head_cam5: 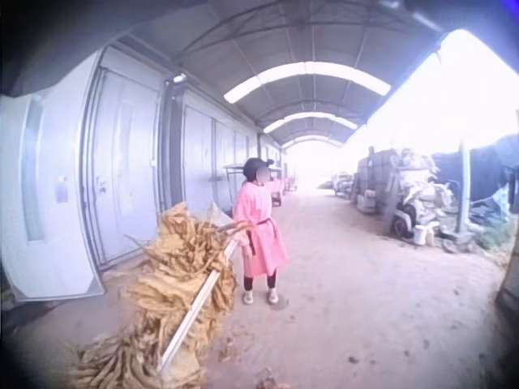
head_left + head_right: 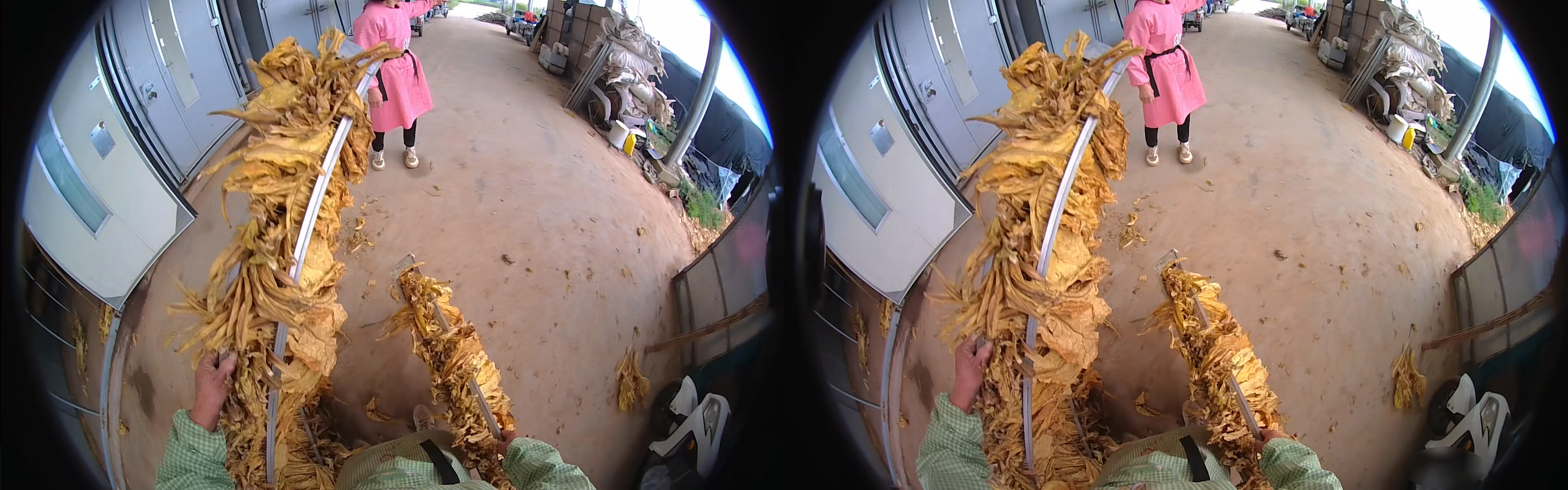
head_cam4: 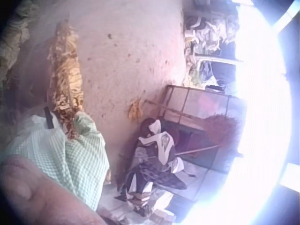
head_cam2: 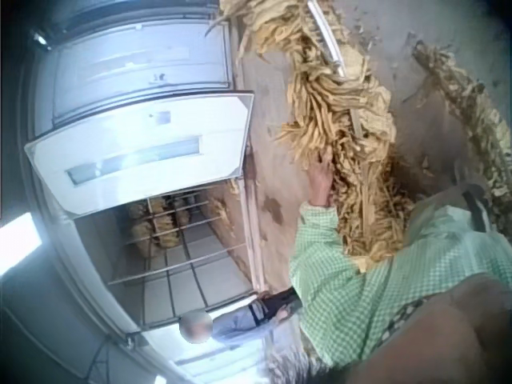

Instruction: The person picks up dried yellow leaves from the ground, walks to a covered area, and places them onto metal racks. They then carry the loaded racks into a storage shed and add the leaves to a large pile.

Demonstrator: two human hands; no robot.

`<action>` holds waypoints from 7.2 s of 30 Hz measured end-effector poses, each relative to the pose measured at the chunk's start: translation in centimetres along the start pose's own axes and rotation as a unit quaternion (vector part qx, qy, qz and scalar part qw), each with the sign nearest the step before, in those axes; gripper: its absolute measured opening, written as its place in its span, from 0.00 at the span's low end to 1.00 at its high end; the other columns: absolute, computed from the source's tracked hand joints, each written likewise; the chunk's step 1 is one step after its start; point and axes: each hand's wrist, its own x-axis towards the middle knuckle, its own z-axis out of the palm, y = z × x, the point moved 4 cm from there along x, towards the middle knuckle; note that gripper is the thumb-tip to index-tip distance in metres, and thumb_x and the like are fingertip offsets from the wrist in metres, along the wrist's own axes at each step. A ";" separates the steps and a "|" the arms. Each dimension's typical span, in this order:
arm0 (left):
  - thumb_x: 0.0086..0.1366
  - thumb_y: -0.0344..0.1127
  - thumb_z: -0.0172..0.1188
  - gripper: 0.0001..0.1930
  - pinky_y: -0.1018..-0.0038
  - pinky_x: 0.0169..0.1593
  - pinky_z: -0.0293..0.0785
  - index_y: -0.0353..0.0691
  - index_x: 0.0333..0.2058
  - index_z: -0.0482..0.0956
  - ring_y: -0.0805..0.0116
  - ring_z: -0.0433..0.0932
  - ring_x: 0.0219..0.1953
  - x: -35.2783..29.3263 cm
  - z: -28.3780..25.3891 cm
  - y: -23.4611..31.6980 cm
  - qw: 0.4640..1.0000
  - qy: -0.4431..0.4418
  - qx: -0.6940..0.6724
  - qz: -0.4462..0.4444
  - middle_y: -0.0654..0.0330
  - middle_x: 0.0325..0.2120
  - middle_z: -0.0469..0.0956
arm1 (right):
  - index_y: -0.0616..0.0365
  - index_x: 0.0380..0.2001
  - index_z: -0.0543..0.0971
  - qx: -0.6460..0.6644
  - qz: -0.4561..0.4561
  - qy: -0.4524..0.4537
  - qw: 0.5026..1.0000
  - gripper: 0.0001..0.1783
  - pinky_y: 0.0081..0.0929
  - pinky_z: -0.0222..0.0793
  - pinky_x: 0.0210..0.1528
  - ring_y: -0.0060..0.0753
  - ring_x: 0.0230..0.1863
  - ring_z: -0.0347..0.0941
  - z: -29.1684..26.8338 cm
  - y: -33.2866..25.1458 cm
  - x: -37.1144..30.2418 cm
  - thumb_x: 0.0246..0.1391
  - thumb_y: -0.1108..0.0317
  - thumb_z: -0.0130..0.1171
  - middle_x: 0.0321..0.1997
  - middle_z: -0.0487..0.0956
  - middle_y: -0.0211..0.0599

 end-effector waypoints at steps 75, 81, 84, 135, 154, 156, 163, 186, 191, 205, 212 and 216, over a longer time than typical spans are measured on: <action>0.61 0.51 0.42 0.24 0.67 0.46 0.65 0.44 0.51 0.56 0.67 0.65 0.42 -28.2 0.6 -3.5 0.624 0.573 -0.379 -0.372 0.59 0.44 0.63 | 0.64 0.29 0.72 -0.309 -0.325 -0.004 0.894 0.09 0.30 0.64 0.26 0.33 0.23 0.70 -11.0 -35.3 -6.0 0.40 0.74 0.52 0.23 0.73 0.45; 0.62 0.39 0.44 0.15 0.66 0.43 0.66 0.37 0.43 0.62 0.67 0.64 0.36 -31.1 2.5 -6.1 0.517 0.579 -0.500 -0.384 0.57 0.35 0.64 | 0.63 0.30 0.71 -0.401 -0.299 -0.019 0.866 0.10 0.35 0.67 0.30 0.43 0.26 0.72 -7.0 -39.6 -11.8 0.42 0.70 0.51 0.25 0.74 0.48; 0.61 0.39 0.44 0.13 0.67 0.43 0.67 0.36 0.39 0.63 0.68 0.64 0.34 -32.5 3.0 -7.7 0.605 0.538 -0.429 -0.401 0.57 0.35 0.64 | 0.62 0.31 0.70 -0.438 -0.285 -0.027 0.852 0.11 0.38 0.67 0.35 0.48 0.31 0.72 -5.2 -39.9 -11.5 0.41 0.70 0.50 0.26 0.74 0.50; 0.61 0.37 0.46 0.13 0.72 0.25 0.64 0.35 0.38 0.72 0.68 0.67 0.22 -12.6 -1.5 -12.4 0.947 -0.134 0.091 -0.279 0.58 0.22 0.72 | 0.60 0.27 0.74 -0.043 -0.366 0.185 0.911 0.07 0.38 0.64 0.26 0.47 0.24 0.71 -20.3 -36.7 -17.8 0.39 0.72 0.53 0.21 0.73 0.50; 0.57 0.41 0.53 0.14 0.71 0.21 0.56 0.33 0.25 0.71 0.74 0.60 0.16 15.9 15.6 3.4 0.901 -0.291 0.092 -0.309 0.60 0.14 0.64 | 0.69 0.23 0.70 0.241 -0.368 0.360 0.823 0.11 0.27 0.51 0.16 0.21 0.16 0.54 -44.1 -30.1 -20.1 0.30 0.82 0.43 0.10 0.59 0.40; 0.57 0.41 0.54 0.15 0.71 0.21 0.56 0.32 0.26 0.71 0.74 0.60 0.16 20.0 18.2 5.2 0.901 -0.311 0.085 -0.292 0.60 0.14 0.64 | 0.70 0.22 0.71 0.193 -0.313 0.393 0.843 0.08 0.26 0.53 0.17 0.20 0.16 0.56 -45.8 -27.7 -19.0 0.33 0.80 0.45 0.10 0.63 0.37; 0.55 0.47 0.54 0.18 0.69 0.23 0.59 0.34 0.26 0.71 0.67 0.65 0.18 30.4 24.3 6.1 0.896 -0.380 0.170 -0.156 0.57 0.15 0.66 | 0.69 0.23 0.74 0.231 -0.222 0.434 0.842 0.06 0.21 0.60 0.22 0.19 0.21 0.64 -50.4 -27.3 -19.5 0.37 0.78 0.51 0.16 0.72 0.34; 0.52 0.48 0.56 0.18 0.70 0.27 0.64 0.35 0.30 0.73 0.66 0.69 0.24 55.8 63.4 32.0 0.847 -0.479 0.229 -0.023 0.56 0.21 0.71 | 0.69 0.17 0.72 0.508 -0.136 0.430 0.734 0.03 0.16 0.54 0.17 0.16 0.16 0.61 -75.6 -14.6 -5.1 0.38 0.81 0.49 0.14 0.70 0.29; 0.54 0.54 0.50 0.23 0.67 0.33 0.65 0.36 0.33 0.72 0.64 0.70 0.28 61.0 74.8 35.1 0.675 -0.631 0.383 0.007 0.56 0.23 0.71 | 0.66 0.32 0.74 0.475 -0.155 0.430 0.752 0.10 0.20 0.62 0.28 0.22 0.27 0.66 -83.1 -13.2 -4.3 0.44 0.72 0.54 0.26 0.74 0.32; 0.51 0.45 0.57 0.15 0.70 0.28 0.61 0.38 0.30 0.71 0.70 0.66 0.24 71.0 99.4 54.9 0.765 -0.606 0.219 0.007 0.60 0.20 0.68 | 0.61 0.22 0.71 0.503 -0.115 0.491 0.702 0.06 0.18 0.57 0.27 0.18 0.25 0.58 -103.6 -3.9 1.9 0.47 0.70 0.55 0.21 0.67 0.23; 0.51 0.44 0.57 0.16 0.70 0.32 0.61 0.37 0.31 0.71 0.68 0.67 0.28 73.9 111.8 59.1 0.749 -0.624 0.221 0.040 0.58 0.24 0.69 | 0.63 0.28 0.73 0.559 -0.048 0.498 0.661 0.08 0.15 0.59 0.31 0.17 0.28 0.61 -107.5 3.3 6.3 0.46 0.70 0.55 0.26 0.70 0.25; 0.53 0.43 0.55 0.15 0.73 0.30 0.59 0.35 0.29 0.70 0.72 0.63 0.26 72.3 119.0 67.7 0.757 -0.616 0.215 -0.035 0.62 0.22 0.66 | 0.70 0.25 0.75 0.596 -0.009 0.490 0.636 0.06 0.22 0.62 0.25 0.20 0.22 0.66 -119.9 4.9 7.2 0.40 0.78 0.53 0.22 0.76 0.34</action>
